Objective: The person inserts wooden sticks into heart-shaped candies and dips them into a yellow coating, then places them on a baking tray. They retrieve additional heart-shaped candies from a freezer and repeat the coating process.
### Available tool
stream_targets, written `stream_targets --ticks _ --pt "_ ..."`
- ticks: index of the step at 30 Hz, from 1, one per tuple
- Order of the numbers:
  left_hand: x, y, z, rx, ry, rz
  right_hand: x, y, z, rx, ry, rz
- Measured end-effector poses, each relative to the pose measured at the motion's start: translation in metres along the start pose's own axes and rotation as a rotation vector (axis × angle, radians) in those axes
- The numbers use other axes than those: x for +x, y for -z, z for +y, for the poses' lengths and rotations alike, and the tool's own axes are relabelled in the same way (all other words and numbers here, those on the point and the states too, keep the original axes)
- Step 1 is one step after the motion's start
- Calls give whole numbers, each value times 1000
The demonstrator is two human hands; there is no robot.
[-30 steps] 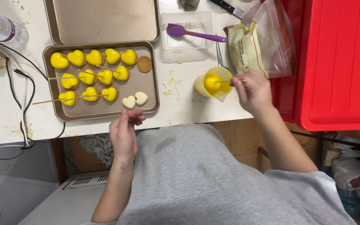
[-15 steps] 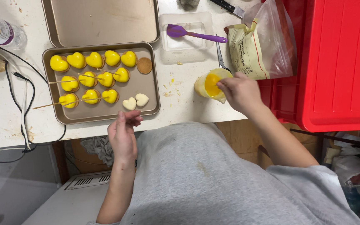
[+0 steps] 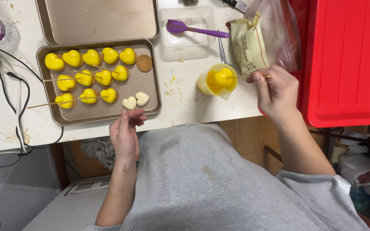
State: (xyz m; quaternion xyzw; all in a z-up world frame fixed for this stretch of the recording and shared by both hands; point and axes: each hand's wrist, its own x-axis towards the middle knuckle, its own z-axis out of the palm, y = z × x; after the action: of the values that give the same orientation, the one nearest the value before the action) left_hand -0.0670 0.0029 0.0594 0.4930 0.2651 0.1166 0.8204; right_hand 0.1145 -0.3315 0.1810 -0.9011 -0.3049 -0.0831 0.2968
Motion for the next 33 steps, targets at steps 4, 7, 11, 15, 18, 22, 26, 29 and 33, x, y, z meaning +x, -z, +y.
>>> stream_targets --ticks 4,7,11,15,18,22,26,29,33 --pt "-2 1 -1 3 -6 4 -2 -3 10 17 19 30" --pt "-3 1 -2 2 -9 -11 -3 -2 16 53 10 44" --pt "-4 3 -4 12 -16 -4 -11 -4 25 170 -145 132" --pt "-6 3 -5 14 -10 -13 -24 -5 28 247 -202 150" --pt "-4 1 -4 23 -14 -21 -27 -5 26 175 -98 119" --pt "-4 -2 -5 52 -4 -40 -23 -5 19 121 8 95" --pt "-1 -5 -5 49 1 -56 -12 5 13 85 130 63" --pt "0 -6 -6 48 3 -70 -7 15 9 36 148 0" --pt "0 -5 -8 46 -2 -56 0 23 6 14 170 -81"
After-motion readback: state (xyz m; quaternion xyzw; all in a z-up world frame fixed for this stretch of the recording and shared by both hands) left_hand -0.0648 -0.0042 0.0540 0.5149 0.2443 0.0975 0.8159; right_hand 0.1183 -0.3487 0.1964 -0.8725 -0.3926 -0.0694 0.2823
